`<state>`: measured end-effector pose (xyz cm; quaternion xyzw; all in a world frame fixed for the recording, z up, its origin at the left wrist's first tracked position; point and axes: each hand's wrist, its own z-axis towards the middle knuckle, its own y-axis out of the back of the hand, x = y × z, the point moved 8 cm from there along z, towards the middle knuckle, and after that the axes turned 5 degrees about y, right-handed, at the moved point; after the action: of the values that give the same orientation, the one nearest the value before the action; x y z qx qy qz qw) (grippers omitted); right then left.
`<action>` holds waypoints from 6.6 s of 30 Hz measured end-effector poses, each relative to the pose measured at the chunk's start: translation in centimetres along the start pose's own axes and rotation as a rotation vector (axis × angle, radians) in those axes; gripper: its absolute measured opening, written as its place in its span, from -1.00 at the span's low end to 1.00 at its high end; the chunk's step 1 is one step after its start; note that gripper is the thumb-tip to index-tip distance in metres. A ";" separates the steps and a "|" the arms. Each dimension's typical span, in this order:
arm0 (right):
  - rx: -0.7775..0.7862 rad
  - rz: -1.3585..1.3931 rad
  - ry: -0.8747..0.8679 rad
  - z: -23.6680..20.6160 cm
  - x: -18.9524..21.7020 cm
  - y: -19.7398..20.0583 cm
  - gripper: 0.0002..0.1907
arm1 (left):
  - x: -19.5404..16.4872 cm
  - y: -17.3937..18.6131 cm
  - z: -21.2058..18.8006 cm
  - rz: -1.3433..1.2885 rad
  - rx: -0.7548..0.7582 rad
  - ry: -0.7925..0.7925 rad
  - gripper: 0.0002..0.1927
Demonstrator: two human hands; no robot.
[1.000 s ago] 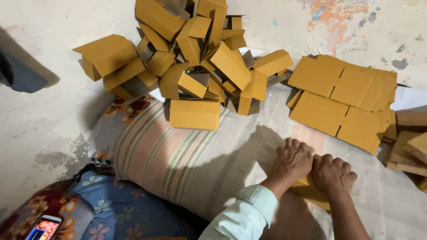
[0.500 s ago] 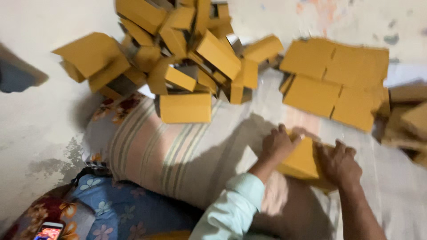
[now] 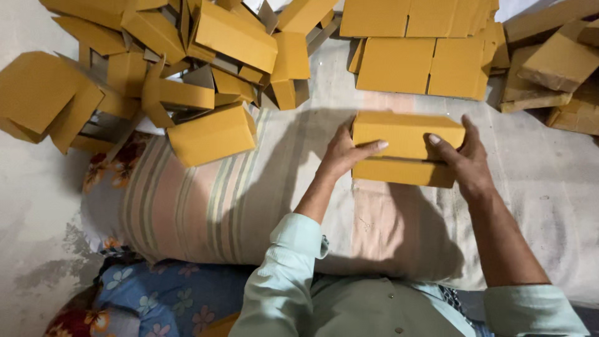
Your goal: The person assembles small cardboard boxes by folding flat sheets along pre-scored lines and tucking flaps to form rectangular boxes. They repeatedly pick up flat sheets, fold them into boxes, and place the finished boxes into a growing pile.
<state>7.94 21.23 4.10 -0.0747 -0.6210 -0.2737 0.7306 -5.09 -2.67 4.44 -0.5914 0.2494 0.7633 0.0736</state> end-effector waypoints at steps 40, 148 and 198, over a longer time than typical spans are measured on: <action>0.286 -0.733 0.463 -4.5 5.2 -2.1 -0.21 | -0.3 -1.0 -12.0 -0.104 -0.219 -0.360 -0.40; 0.477 -0.957 0.369 -5.8 -0.4 -5.0 0.34 | 3.1 -8.1 -4.7 0.948 0.318 -0.171 -0.15; 0.229 -1.129 0.598 -9.6 0.6 -6.2 -0.17 | 1.5 -6.0 -10.6 0.927 0.030 -0.230 -0.04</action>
<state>13.29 11.53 1.12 0.4213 -0.3596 -0.5568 0.6190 6.14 -2.71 -0.64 -0.3283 0.4880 0.7727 -0.2388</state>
